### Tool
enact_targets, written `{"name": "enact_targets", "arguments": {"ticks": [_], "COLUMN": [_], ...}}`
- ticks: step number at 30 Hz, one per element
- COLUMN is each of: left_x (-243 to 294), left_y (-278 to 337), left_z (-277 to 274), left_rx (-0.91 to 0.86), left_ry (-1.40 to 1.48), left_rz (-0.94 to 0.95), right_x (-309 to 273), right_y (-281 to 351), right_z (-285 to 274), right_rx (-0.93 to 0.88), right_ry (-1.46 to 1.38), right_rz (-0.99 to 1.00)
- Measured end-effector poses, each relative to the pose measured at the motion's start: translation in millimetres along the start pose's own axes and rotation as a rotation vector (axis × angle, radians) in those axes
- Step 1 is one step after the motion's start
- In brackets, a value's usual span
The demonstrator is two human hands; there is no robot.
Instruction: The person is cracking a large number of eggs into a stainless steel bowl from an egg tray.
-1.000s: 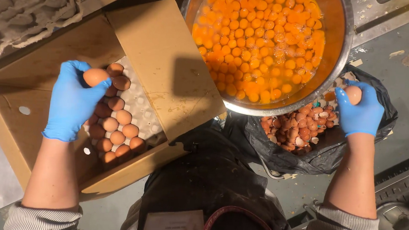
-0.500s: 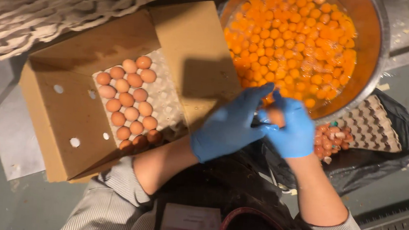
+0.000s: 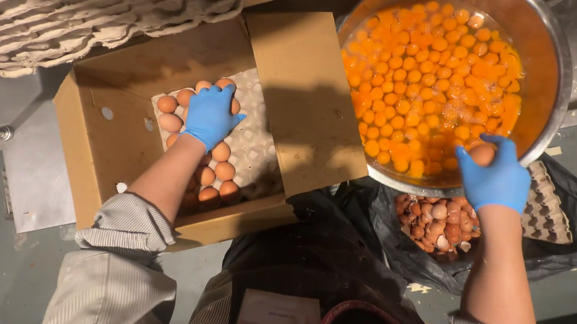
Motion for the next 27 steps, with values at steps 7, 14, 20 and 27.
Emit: {"name": "enact_targets", "arguments": {"ticks": [7, 14, 20, 27], "left_x": [-11, 70, 213, 262], "left_y": [4, 39, 56, 49], "left_z": [23, -122, -114, -75], "left_rx": [-0.048, 0.101, 0.070, -0.117], "left_ry": [-0.256, 0.550, 0.635, 0.624], "left_rz": [0.016, -0.036, 0.273, 0.544], "right_x": [7, 60, -55, -109], "right_y": [-33, 23, 76, 76], "right_z": [-7, -82, -70, -18], "right_rx": [0.063, 0.071, 0.033, 0.204], "right_ry": [0.127, 0.128, 0.010, -0.263], "right_rz": [-0.100, 0.095, -0.367, -0.502]}}
Point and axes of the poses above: each hand's wrist, its own y-axis away from the middle knuckle, its own z-axis out of the palm, x = y × z, the point moved 7 cm from there along -y, towards the middle knuckle, and after that the axes turned 3 degrees about -x, right-handed, at the moved point
